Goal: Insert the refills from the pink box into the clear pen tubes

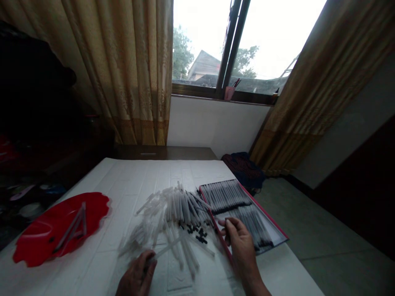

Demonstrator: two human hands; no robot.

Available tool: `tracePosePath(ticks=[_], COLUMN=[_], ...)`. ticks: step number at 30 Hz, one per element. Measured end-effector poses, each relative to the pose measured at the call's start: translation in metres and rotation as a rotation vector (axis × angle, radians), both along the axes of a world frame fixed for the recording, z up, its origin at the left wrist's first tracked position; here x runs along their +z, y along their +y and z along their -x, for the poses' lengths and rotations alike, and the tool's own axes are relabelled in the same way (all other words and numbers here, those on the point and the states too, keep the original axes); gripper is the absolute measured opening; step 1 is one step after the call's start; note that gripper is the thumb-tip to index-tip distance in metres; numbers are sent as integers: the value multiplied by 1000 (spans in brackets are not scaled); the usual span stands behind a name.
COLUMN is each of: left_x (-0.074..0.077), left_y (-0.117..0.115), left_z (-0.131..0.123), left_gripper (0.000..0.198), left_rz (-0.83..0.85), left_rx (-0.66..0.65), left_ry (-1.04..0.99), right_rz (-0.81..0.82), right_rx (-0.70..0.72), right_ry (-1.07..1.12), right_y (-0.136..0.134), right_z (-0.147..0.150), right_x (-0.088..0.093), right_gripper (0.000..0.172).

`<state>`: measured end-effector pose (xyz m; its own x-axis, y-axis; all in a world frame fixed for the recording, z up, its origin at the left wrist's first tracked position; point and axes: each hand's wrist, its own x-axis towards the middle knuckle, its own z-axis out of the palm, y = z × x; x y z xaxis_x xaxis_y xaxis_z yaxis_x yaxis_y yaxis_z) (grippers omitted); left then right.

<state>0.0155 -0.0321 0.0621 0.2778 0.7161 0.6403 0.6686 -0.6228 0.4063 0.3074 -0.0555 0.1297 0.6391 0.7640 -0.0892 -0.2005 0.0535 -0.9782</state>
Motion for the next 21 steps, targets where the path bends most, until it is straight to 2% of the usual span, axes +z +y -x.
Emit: tracePosePath(ticks=[7, 10, 13, 21], left_x=[-3, -5, -6, -4], left_y=[1, 0, -1, 1], left_z=[2, 4, 5, 2], left_gripper=[29, 27, 26, 28], left_rz=[-5, 51, 86, 30], left_rx=[-2, -16, -26, -31], left_ry=[-29, -20, -22, -48], right_rz=[-14, 8, 24, 88], right_rx=[52, 85, 110, 155], right_ry=[-148, -178, -214, -343], right_y=[29, 36, 37, 23], right_z=[20, 26, 27, 22], right_x=[-25, -31, -33, -32], right_gripper=[33, 32, 30, 33])
